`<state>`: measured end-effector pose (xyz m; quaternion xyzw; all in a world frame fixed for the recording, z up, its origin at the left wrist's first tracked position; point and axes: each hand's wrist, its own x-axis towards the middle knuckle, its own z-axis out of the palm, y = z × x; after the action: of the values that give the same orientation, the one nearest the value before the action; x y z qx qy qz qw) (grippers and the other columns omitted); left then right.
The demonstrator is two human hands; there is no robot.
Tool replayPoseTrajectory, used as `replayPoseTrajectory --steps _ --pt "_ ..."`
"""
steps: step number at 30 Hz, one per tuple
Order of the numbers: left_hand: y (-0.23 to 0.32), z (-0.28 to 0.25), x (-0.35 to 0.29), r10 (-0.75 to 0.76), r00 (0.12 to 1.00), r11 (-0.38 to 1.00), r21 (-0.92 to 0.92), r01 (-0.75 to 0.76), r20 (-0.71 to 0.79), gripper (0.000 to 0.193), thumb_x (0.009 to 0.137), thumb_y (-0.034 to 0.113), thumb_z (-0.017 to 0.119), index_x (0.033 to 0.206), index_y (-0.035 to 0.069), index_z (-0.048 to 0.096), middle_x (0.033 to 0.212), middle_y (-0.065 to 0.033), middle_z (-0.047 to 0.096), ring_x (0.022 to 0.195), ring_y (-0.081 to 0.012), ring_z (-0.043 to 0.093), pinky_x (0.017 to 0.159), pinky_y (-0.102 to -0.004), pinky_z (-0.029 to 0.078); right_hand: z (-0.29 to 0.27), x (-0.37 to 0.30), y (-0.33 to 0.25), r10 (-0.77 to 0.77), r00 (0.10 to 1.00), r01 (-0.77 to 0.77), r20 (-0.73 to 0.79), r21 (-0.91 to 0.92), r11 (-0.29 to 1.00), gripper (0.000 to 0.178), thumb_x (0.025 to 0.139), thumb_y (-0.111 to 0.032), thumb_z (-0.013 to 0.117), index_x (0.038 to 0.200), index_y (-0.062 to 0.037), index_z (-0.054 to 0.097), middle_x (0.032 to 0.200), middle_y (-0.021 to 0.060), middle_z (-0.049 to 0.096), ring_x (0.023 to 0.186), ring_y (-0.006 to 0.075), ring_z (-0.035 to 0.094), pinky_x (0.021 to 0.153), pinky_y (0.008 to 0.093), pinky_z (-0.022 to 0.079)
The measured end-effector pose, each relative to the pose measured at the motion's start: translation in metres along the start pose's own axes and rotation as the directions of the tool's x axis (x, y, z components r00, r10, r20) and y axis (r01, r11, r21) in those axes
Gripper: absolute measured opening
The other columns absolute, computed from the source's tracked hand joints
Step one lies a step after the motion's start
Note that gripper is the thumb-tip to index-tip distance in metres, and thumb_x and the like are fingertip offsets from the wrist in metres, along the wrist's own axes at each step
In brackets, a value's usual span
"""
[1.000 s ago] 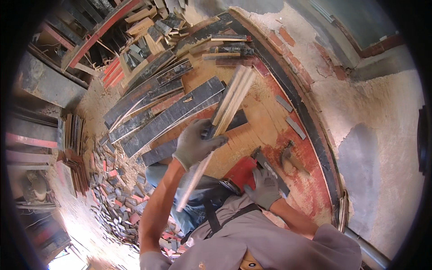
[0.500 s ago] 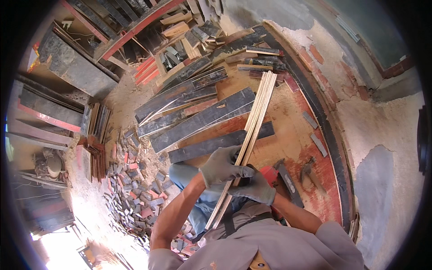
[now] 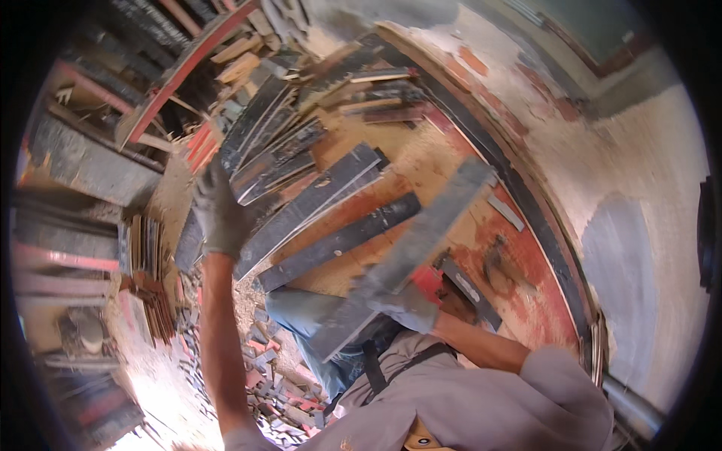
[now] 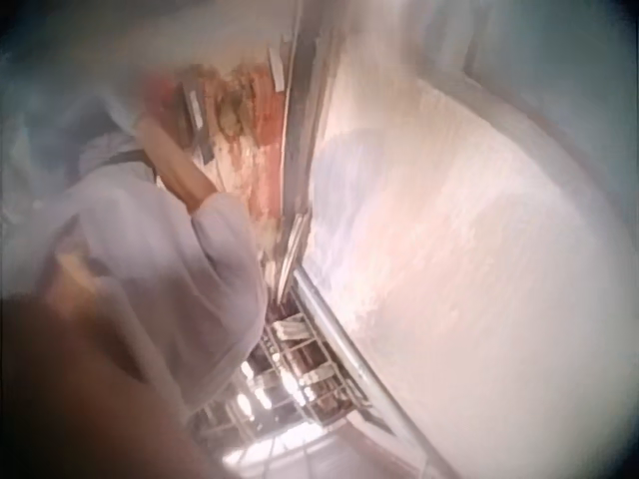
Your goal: The person gathers thin wooden strips and places them on a larger wooden board. They then use a red nail gun to fasten the strips to the board, creating a frame-like structure.
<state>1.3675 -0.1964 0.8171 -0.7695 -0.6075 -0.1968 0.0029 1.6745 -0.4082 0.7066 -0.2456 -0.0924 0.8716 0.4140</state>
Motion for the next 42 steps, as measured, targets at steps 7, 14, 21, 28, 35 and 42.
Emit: replayPoseTrajectory --steps 7,14,21,28,35,42 --pt "0.160 0.069 -0.094 -0.020 0.684 0.948 -0.204 0.245 0.730 0.098 0.077 0.037 0.088 0.156 0.003 0.039 0.136 -0.0202 0.064 0.128 -0.0412 0.061 0.104 -0.0483 0.052 -0.039 0.050 0.073 -0.169 0.912 0.377 0.374 -0.926 -0.015 0.058 0.097 -0.029 0.076 0.145 -0.0052 0.053 0.135 0.0080 0.066 0.116 0.0163 0.065 0.097 0.0334 0.055" --pt "0.084 0.151 -0.141 -0.037 0.888 0.994 -0.078 0.082 0.458 0.101 0.072 0.029 0.091 0.157 0.008 0.041 0.143 -0.0181 0.061 0.133 -0.0393 0.058 0.112 -0.0521 0.046 -0.037 0.043 -0.149 -0.552 0.825 0.041 -0.120 -0.962 0.271 0.018 0.098 -0.019 0.074 0.111 -0.0062 0.075 0.090 0.0021 0.076 0.080 0.0117 0.072 0.071 0.0297 0.059" --pt "0.089 0.191 -0.136 -0.049 0.872 0.998 -0.010 0.062 0.487 0.087 0.068 0.027 0.092 0.144 0.012 0.052 0.137 -0.0112 0.062 0.128 -0.0355 0.058 0.108 -0.0528 0.047 -0.161 0.207 -0.285 -0.534 0.612 -0.069 0.583 -0.634 -0.770 0.028 0.090 -0.017 0.072 0.117 -0.0103 0.070 0.116 0.0147 0.072 0.113 0.0393 0.066 0.096 0.0477 0.054" --pt "0.090 0.199 -0.122 -0.053 0.872 0.998 -0.003 0.062 0.487 0.066 0.072 0.026 0.089 0.130 0.018 0.061 0.127 -0.0080 0.064 0.120 -0.0332 0.061 0.097 -0.0527 0.052 -0.194 0.217 -0.291 -0.506 0.773 -0.099 0.384 -0.714 -0.693 0.025 0.084 -0.017 0.078 0.103 -0.0077 0.063 0.102 0.0157 0.067 0.105 0.0413 0.061 0.089 0.0521 0.050" --pt "0.087 0.206 -0.136 -0.092 0.881 0.990 -0.056 0.133 0.463 0.085 0.068 0.031 0.093 0.142 0.014 0.055 0.135 -0.0147 0.058 0.126 -0.0390 0.055 0.106 -0.0553 0.044 -0.156 0.055 -0.207 -0.334 0.748 0.248 0.574 -0.708 -0.661 0.024 0.085 -0.001 0.068 0.107 -0.0093 0.065 0.109 0.0149 0.064 0.098 0.0366 0.064 0.086 0.0486 0.052" --pt "0.133 0.212 -0.129 0.110 0.975 0.942 -0.334 -0.040 0.193 0.113 0.065 0.040 0.097 0.159 0.011 0.042 0.159 -0.0170 0.046 0.149 -0.0405 0.039 0.124 -0.0577 0.028 -0.144 0.058 -0.134 -0.507 0.699 0.221 0.504 -0.827 -0.518 0.031 0.089 -0.001 0.069 0.119 -0.0075 0.066 0.125 0.0179 0.064 0.109 0.0417 0.063 0.092 0.0496 0.055"
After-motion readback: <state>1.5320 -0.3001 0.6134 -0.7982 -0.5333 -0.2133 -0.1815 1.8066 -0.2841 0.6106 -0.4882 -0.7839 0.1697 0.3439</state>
